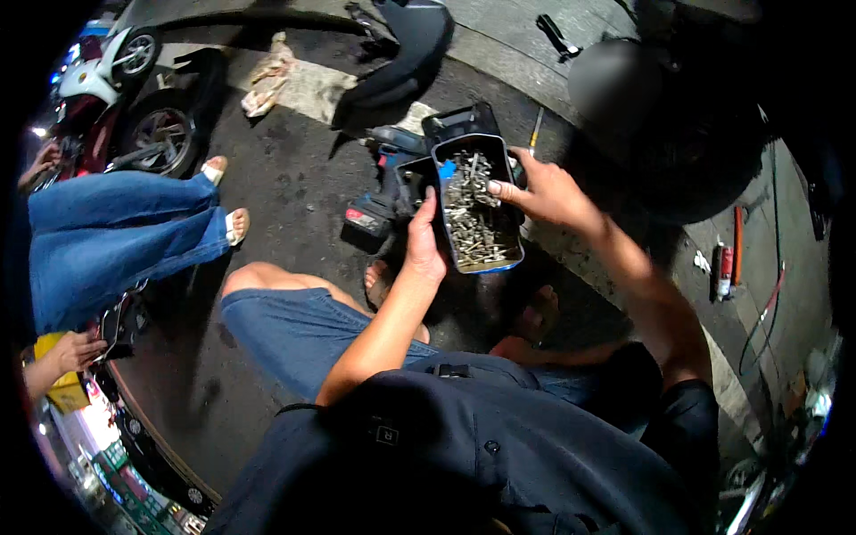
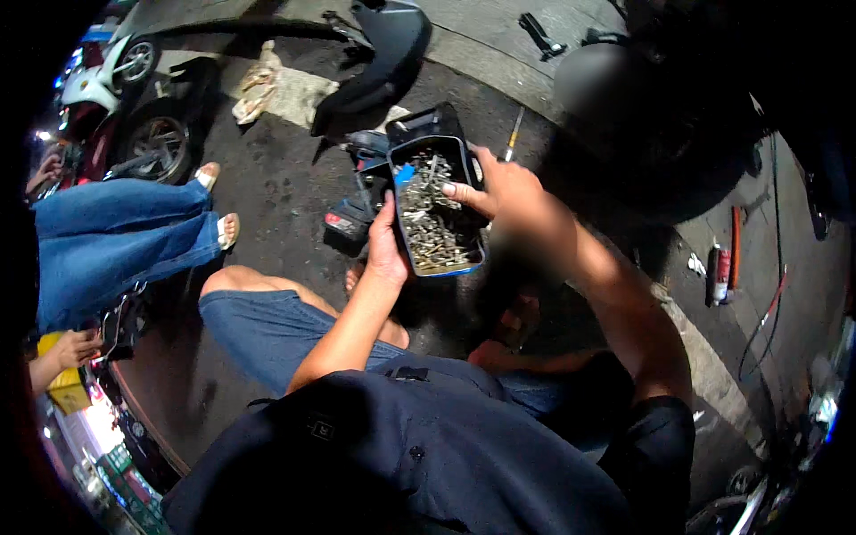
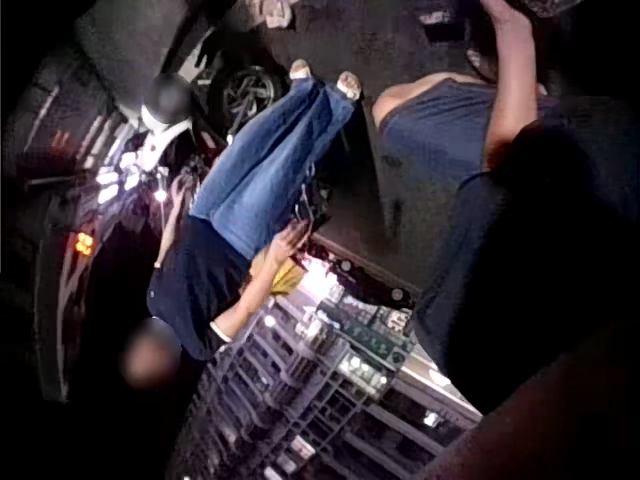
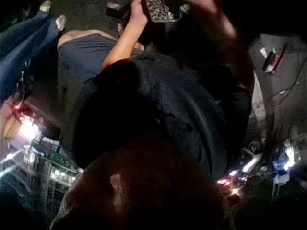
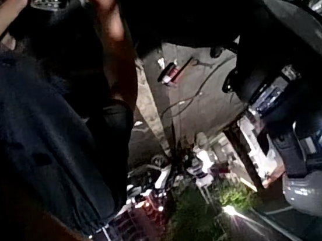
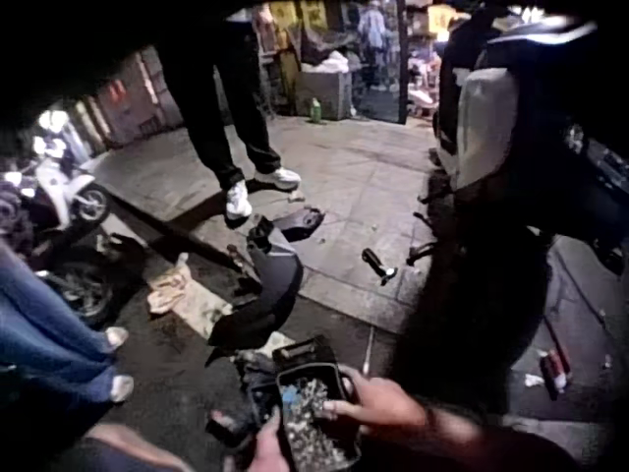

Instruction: The person disassembles the rear fender and license plate bracket of a scooter, retrieves a container of screws, and then reassembles the tail light and bracket components onto the fender using a power screwdriver.

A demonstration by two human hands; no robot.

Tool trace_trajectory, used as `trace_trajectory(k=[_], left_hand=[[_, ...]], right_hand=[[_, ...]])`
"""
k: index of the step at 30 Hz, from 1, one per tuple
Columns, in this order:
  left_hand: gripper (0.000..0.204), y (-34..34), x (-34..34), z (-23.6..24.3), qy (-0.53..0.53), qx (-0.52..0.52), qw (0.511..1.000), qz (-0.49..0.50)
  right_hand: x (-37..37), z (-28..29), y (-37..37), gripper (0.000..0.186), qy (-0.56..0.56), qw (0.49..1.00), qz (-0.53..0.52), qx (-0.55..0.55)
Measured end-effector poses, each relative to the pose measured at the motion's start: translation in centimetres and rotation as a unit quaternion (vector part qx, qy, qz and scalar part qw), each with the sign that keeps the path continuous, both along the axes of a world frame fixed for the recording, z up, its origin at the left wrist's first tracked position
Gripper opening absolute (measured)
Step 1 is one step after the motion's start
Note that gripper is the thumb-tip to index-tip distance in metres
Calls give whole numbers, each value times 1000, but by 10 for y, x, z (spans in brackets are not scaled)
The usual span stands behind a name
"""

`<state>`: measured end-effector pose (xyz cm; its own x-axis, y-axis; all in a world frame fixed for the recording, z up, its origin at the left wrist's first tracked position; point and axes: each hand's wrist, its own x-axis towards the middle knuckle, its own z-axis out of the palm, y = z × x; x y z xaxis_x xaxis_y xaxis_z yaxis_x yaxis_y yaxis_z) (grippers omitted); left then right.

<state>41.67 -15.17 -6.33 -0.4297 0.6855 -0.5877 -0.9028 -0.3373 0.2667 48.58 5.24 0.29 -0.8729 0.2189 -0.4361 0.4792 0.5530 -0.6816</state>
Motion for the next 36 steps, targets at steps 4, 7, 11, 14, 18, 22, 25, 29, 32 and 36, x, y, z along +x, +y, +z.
trace_trajectory(k=[4, 7, 11, 14, 18, 22, 25, 29, 32, 36], left_hand=[[51, -7, 3, 23, 58, -11, 998, 29], [40, -7, 0, 21, 67, 2, 997, 49], [27, -26, -25, 16, 138, -153, 968, 142], [25, -36, -43, 35, 152, -192, 954, 173], [26, -47, -67, 73, 154, -199, 962, 101], [16, -36, -73, 123, 213, -199, 956, 33], [13, -26, -82, 130, 232, -195, 953, 6], [11, 0, -75, 130, 193, -161, 968, -27], [10, 12, -83, 120, 206, -181, 961, -42], [9, 27, -95, 106, 174, -186, 963, -91]], right_hand=[[6, -9, -36, 50, 50, 988, 50, 136], [6, -30, -26, 25, 122, 981, 75, 135], [11, -35, -7, 18, 177, 975, 68, 117], [35, -69, 14, 19, 143, 981, 26, 130], [57, -134, 6, 26, 92, 982, -39, 160], [63, -166, -25, 26, -15, 992, -40, 121], [57, -189, -38, 27, -30, 987, 27, 155], [33, -168, -1, 16, -78, 977, 110, 163], [-18, -87, 53, 18, 170, 966, -113, 158], [-44, 49, 81, 20, 329, 915, -157, 174]])
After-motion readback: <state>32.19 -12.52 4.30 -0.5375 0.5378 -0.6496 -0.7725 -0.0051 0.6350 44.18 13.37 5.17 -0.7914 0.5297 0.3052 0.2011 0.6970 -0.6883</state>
